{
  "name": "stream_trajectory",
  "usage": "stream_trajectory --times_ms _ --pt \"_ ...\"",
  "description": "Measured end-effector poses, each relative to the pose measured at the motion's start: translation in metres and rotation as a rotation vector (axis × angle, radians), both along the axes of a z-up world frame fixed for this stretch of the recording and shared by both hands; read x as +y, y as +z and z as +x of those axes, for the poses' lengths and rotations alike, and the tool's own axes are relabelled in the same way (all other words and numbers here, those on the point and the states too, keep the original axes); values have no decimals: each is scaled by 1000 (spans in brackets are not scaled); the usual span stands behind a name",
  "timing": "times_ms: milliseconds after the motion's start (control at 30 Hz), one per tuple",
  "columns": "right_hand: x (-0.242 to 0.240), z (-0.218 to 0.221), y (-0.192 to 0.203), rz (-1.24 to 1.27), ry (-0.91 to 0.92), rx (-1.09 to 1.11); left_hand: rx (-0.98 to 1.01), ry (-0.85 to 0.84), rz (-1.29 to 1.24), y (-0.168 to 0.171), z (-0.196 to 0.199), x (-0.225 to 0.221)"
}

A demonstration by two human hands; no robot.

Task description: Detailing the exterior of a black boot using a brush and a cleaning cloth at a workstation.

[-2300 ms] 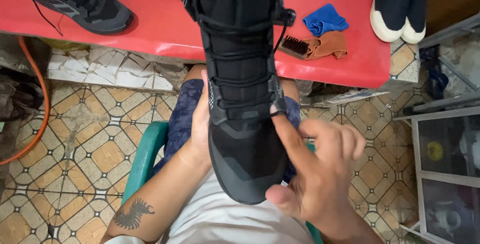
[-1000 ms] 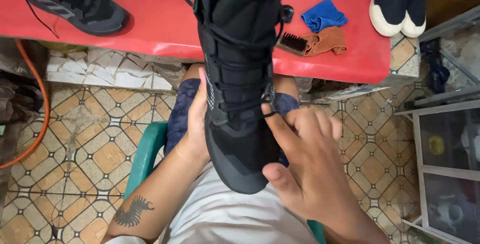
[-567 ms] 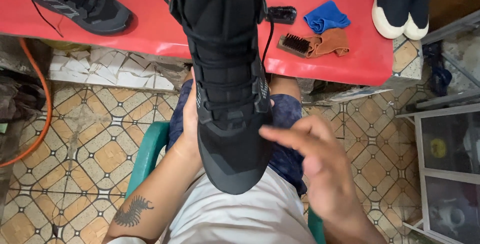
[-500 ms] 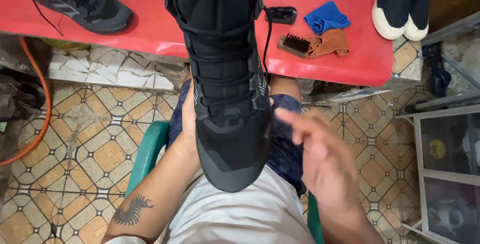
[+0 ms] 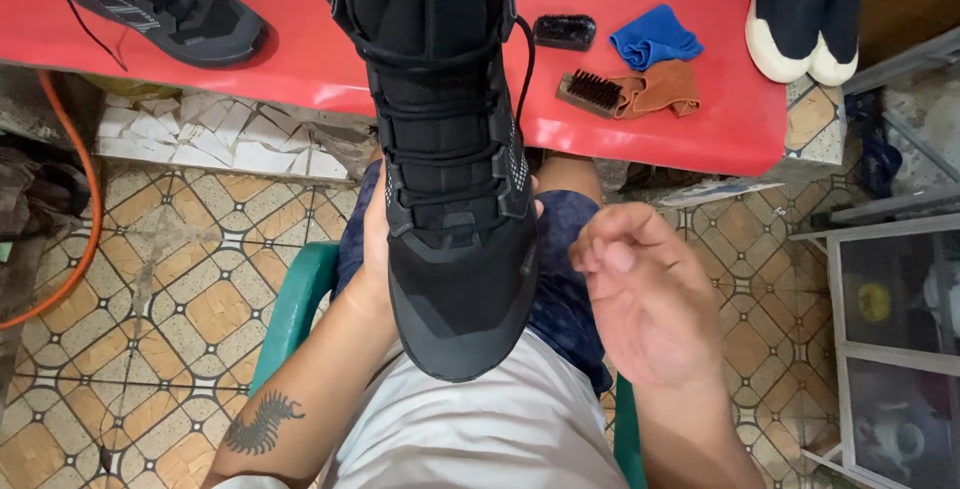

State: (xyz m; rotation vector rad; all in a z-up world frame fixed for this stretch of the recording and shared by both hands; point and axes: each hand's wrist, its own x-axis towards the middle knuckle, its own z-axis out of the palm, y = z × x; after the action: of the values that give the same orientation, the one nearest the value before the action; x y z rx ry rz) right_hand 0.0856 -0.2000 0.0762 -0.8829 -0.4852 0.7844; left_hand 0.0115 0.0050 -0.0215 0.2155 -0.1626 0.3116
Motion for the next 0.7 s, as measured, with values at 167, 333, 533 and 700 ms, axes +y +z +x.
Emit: stream_trajectory --times_ms 167,333,533,700 --pt "4 -2 -8 -133 -230 -452 7 11 4 40 -24 -21" --pt "4 -22 31 -400 -362 -1082 12 12 4 44 -26 -25" --pt "6 -23 30 -504 -252 -1552 17 15 9 42 -26 -26" --pt "7 -25 29 -556 -216 -1509 21 28 14 41 -26 -25"
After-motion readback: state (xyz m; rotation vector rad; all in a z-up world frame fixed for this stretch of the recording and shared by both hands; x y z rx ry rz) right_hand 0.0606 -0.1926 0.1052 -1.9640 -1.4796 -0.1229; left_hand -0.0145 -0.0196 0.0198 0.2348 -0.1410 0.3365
